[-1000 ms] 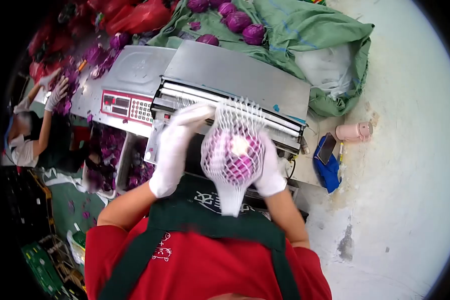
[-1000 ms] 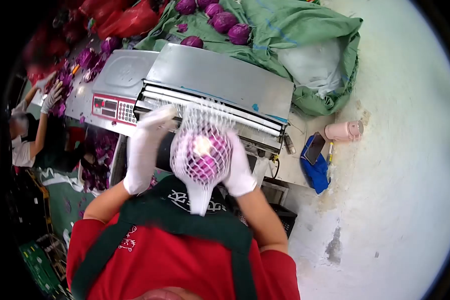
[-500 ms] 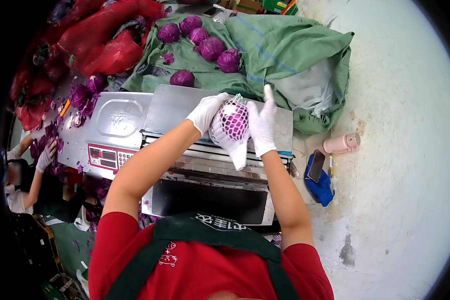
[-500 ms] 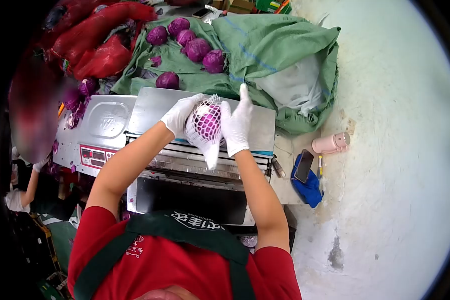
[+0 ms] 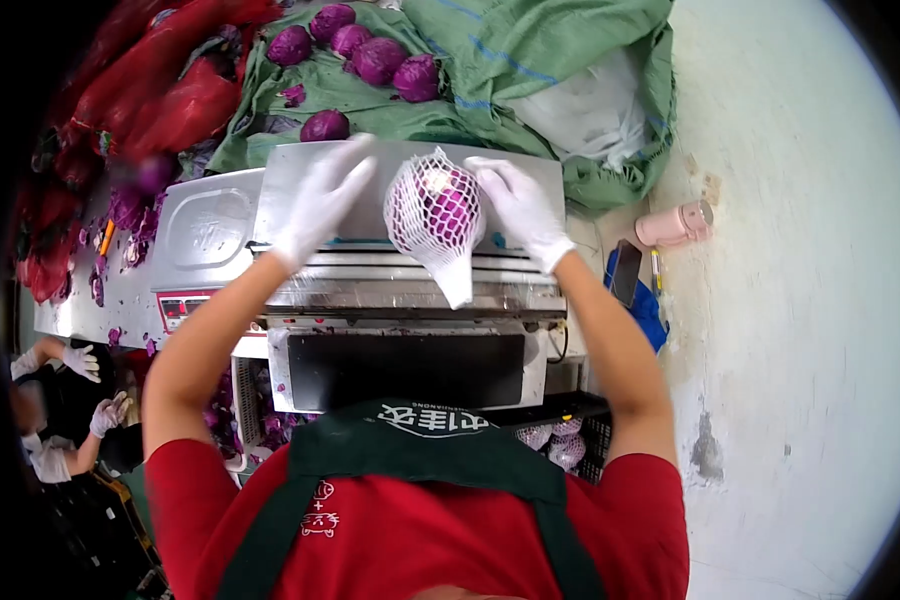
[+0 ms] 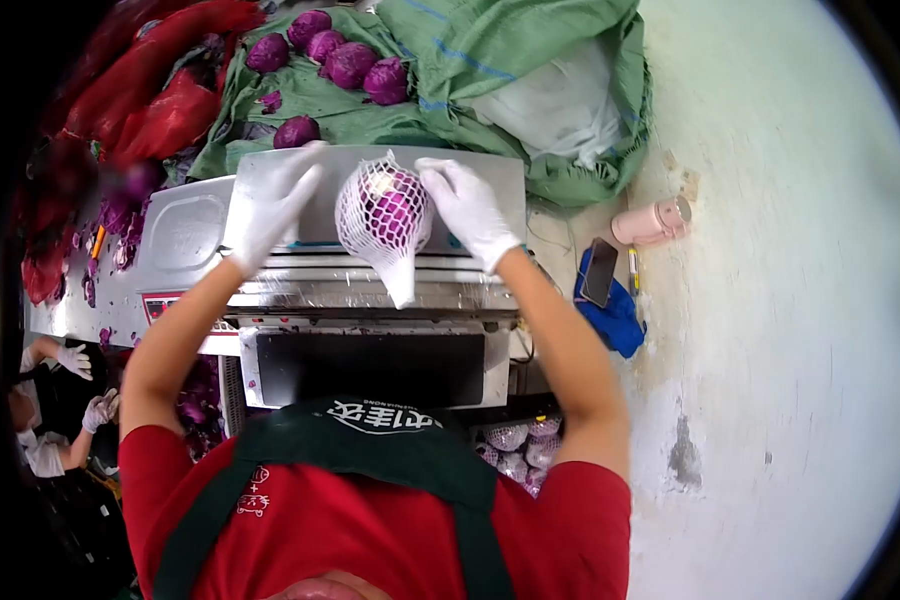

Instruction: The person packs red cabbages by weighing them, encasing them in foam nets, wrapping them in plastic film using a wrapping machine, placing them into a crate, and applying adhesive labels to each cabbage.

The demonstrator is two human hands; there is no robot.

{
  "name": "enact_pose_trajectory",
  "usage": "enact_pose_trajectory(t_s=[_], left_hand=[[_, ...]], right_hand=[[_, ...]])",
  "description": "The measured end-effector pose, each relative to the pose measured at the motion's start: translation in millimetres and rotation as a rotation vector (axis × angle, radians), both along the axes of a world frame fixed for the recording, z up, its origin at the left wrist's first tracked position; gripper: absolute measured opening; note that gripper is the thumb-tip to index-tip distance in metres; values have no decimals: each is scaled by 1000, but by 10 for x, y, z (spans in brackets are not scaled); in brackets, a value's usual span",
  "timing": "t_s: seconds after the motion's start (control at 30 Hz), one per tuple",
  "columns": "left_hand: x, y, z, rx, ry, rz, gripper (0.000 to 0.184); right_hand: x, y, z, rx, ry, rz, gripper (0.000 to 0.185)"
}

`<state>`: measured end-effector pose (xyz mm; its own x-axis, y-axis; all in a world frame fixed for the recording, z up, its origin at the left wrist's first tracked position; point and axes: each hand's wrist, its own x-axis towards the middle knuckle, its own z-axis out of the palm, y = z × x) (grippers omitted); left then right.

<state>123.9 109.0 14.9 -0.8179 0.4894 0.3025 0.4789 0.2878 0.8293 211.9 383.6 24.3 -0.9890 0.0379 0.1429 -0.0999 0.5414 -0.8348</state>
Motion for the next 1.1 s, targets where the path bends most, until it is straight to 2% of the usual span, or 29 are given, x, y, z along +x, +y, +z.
enact_pose_trajectory(t_s=[0.03, 0.07, 0.13, 0.17, 0.2, 0.27, 0.3, 0.33, 0.37, 0.4, 0.47, 0.53, 0.6, 0.63, 0.67, 0.73, 0.8, 0.83, 0.87, 0.9, 0.93, 0.97, 1.0, 1.03, 1.07, 1.1], left_hand=[[129, -265, 288, -222, 307, 23, 53], [164, -619, 246, -350, 504, 21, 51], [206, -1205, 221, -839, 681, -127, 55], [216, -1466, 112, -957, 672, -212, 59], [250, -1455, 114, -955, 673, -214, 59], [333, -1458, 144, -989, 664, -381, 62], [410, -1317, 183, -1018, 718, -376, 64], [367, -1162, 112, -910, 785, -453, 60], [423, -956, 192, -817, 774, -502, 51], [395, -871, 39, -803, 856, -527, 45], [572, -748, -148, -593, 734, -372, 30], [679, -818, -300, -226, 376, -279, 20], [1038, -958, 390, -160, -703, -161, 18], [1127, -1033, 637, -118, -792, -118, 19], [1083, -1095, 677, -120, -801, -118, 19], [971, -1260, 690, 263, -505, -226, 17], [806, -1073, 1086, 100, -247, -16, 17], [674, -873, 1162, 107, -158, -22, 32], [488, -636, 1084, 256, -113, -170, 67], [231, -527, 907, -19, 155, -251, 99], [91, -313, 696, -28, 142, -329, 109], [-20, -114, 470, -83, 166, -430, 114], [-89, 44, 187, -297, 204, -444, 117], [-20, 196, 190, -302, 2, -468, 119], [-3, 302, 63, -109, -17, -410, 110], [-52, 355, 99, -112, -144, -358, 108]], right_hand=[[187, 134, 152, 279, 113, 29, 42], [398, 264, 300, 558, 222, 61, 45], [721, 544, 509, 1030, 204, 310, 58], [836, 659, 493, 1144, 210, 422, 68], [896, 674, 458, 1144, 208, 421, 68], [950, 670, 374, 1305, 32, 678, 69], [930, 634, 259, 1293, 145, 723, 63], [915, 594, 164, 1255, 300, 727, 41], [868, 529, 87, 1164, 284, 725, 27], [841, 436, 1, 1078, 266, 723, 13], [915, 316, -151, 595, 136, 494, 11], [1056, 213, 168, -31, -547, 176, 11], [1218, 269, 478, -142, -715, 163, 12], [1254, 229, 722, -143, -643, 214, 11], [1217, 228, 965, -146, -652, 213, 11], [1088, 239, 1282, -372, -519, 189, 9], [786, 320, 1226, -623, -64, 160, 6], [596, 323, 1177, -495, 75, 7, 5], [385, 352, 1023, -491, 86, 10, 5], [165, 407, 774, -51, 302, 69, 11], [-2, 436, 547, 395, 506, 122, 18], [-132, 424, 387, 585, 370, 263, 36], [-256, 395, 224, 771, 227, 400, 55], [-273, 317, -30, 621, 257, 377, 63], [-236, 209, -212, 469, 283, 351, 71], [-233, 98, -224, 299, 282, 336, 76]])
